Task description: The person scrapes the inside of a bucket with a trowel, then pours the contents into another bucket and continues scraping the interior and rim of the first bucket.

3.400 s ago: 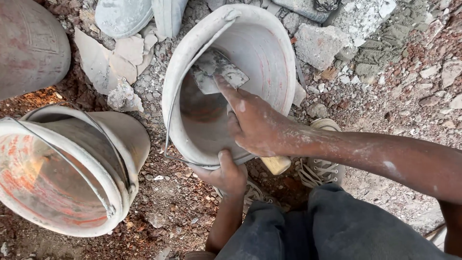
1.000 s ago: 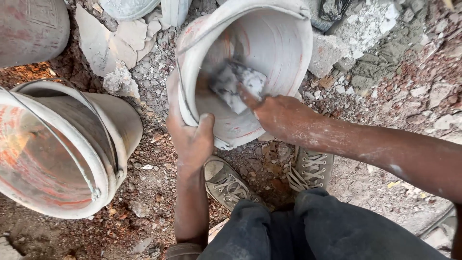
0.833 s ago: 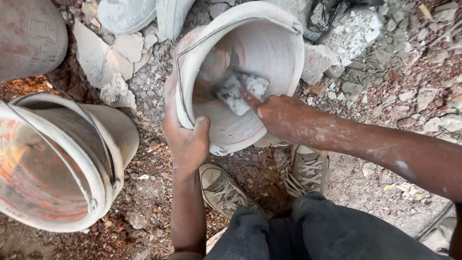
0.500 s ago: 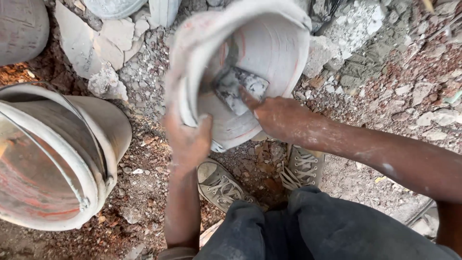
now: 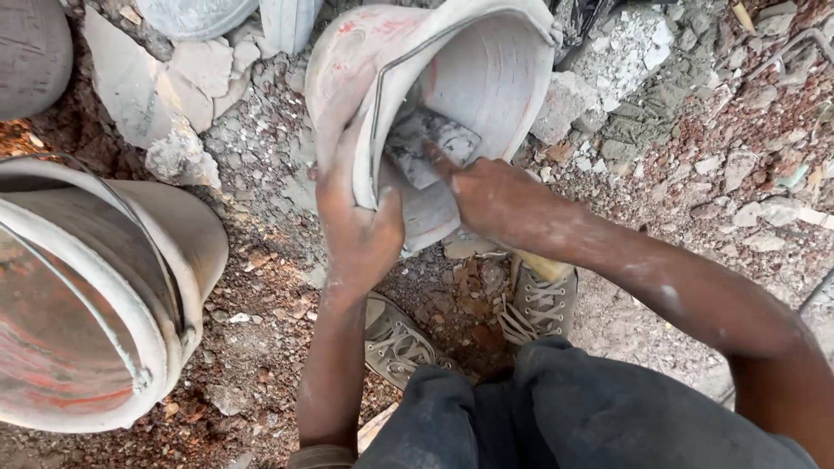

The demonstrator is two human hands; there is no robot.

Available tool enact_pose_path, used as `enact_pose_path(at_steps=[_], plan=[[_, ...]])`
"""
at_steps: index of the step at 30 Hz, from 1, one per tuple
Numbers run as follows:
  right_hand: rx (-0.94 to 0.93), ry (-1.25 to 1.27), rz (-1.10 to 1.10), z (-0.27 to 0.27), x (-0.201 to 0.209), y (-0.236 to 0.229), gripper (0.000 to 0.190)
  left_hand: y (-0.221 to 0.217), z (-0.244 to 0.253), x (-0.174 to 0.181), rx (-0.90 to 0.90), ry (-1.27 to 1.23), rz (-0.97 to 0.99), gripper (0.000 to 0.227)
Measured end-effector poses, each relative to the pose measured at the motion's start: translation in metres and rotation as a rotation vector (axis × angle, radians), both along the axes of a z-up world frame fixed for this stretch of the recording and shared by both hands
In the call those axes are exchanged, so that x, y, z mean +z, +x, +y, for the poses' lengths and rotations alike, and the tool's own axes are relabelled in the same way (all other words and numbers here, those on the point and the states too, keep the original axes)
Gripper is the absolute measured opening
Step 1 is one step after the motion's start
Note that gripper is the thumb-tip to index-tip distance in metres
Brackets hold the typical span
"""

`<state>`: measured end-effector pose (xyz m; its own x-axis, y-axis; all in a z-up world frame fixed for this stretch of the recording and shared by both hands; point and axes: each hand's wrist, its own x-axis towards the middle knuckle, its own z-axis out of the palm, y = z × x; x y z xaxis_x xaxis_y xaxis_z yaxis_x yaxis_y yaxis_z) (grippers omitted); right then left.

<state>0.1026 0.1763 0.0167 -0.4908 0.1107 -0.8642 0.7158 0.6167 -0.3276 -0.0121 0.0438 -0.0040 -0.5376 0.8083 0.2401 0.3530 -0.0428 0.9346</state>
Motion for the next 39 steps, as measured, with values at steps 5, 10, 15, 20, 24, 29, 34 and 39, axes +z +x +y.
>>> enact_pose_path(at_steps=[5, 10, 15, 20, 24, 29, 34, 39], plan=[[-0.18, 0.086, 0.419, 0.007, -0.012, -0.008, 0.073, -0.003, -0.002, -0.001, 0.079, 0.01, 0.029, 0.065], [-0.372, -0.185, 0.222, 0.0, -0.014, 0.006, 0.055, -0.001, 0.006, -0.003, 0.15, -0.161, -0.398, 0.074], [-0.315, -0.044, 0.431, 0.003, -0.008, 0.012, 0.055, 0.01, 0.009, -0.003, 0.062, 0.006, 0.094, 0.063], [-0.351, 0.031, 0.251, -0.003, -0.012, -0.011, 0.069, 0.008, 0.0, -0.012, 0.161, -0.002, -0.189, 0.068], [-0.239, -0.163, 0.252, -0.009, -0.001, -0.004, 0.06, 0.001, -0.006, -0.007, 0.133, -0.009, -0.235, 0.066], [-0.501, 0.008, 0.403, 0.011, 0.005, -0.003, 0.056, 0.0, -0.012, -0.014, 0.171, -0.104, -0.093, 0.075], [-0.33, 0.001, 0.565, -0.012, -0.026, -0.025, 0.065, 0.003, -0.01, -0.022, 0.253, -0.05, -0.11, 0.079], [-0.295, -0.153, 0.656, -0.017, -0.029, 0.036, 0.075, 0.006, -0.008, -0.009, 0.348, -0.332, -0.336, 0.072]])
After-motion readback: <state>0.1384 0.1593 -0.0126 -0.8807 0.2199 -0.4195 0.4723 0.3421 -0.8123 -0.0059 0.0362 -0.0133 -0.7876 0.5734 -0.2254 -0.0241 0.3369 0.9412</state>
